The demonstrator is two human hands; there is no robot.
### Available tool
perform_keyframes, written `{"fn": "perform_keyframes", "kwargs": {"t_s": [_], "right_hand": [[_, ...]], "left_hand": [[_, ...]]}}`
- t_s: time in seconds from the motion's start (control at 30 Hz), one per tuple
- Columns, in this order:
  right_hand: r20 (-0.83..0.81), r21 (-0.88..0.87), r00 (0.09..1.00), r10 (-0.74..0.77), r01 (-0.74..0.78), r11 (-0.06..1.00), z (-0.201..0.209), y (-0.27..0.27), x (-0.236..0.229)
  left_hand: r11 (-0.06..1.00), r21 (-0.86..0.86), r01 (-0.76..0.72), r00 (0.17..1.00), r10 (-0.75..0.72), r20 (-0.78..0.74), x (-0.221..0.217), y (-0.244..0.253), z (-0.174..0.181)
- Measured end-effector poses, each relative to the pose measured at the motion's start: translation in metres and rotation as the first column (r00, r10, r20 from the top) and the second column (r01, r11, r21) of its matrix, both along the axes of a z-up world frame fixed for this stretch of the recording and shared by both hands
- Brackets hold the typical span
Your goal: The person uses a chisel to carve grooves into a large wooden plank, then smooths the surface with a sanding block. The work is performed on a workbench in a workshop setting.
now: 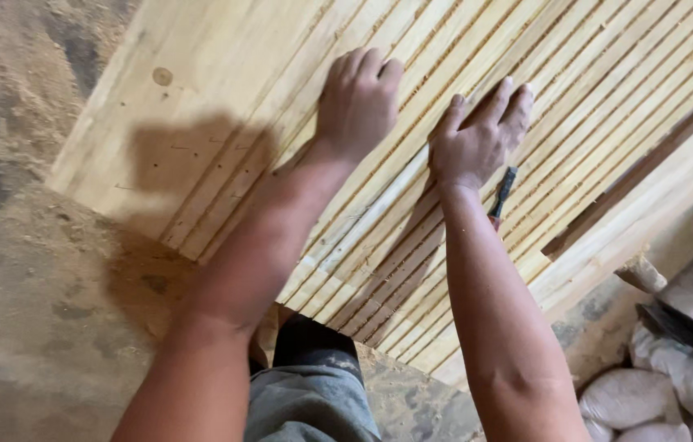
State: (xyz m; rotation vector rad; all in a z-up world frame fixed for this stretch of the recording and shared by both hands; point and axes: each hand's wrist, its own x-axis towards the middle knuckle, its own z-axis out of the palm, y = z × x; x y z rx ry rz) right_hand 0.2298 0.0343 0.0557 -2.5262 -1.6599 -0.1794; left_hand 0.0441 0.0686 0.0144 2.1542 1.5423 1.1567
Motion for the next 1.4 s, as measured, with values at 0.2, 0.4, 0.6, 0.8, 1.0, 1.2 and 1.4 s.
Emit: {"fn": "perform_keyframes", "kwargs": {"t_s": [0.2,0.4,0.6,0.8,1.0,1.2,1.4], "right_hand": [[0.023,-0.006,0.999,0.026,-0.026,1.0,0.002,0.002,0.001],[-0.006,0.004,1.0,0.006,-0.006,1.0,-0.004,0.0,0.003],[-0.033,0.017,0.999,0.025,-0.025,1.0,-0.001,0.002,0.001],[-0.009,0.023,0.999,0.037,-0.036,0.999,0.004,0.007,0.001],[-0.029,0.018,0.999,0.034,-0.034,0.999,-0.001,-0.004,0.001],[-0.021,0.02,0.999,0.027,-0.027,0.999,0.0,0.0,0.003],[-0.029,0.021,0.999,0.034,-0.034,0.999,-0.003,0.001,0.003]], "left_hand": [[0.996,-0.082,0.027,0.994,-0.018,0.11,-0.036,-0.064,-0.002],[0.999,0.035,-0.008,1.0,0.008,0.012,0.005,-0.002,-0.009],[1.0,0.013,-0.005,0.994,0.004,0.114,0.039,0.043,-0.014],[0.998,-0.069,0.015,0.995,-0.008,0.096,-0.021,-0.029,0.012],[0.993,0.118,0.021,0.997,-0.029,0.069,0.039,0.058,0.0],[0.999,0.004,0.042,0.991,-0.042,0.127,0.005,-0.011,-0.025],[0.999,-0.024,0.023,0.999,-0.021,0.046,-0.025,-0.051,-0.01]]}}
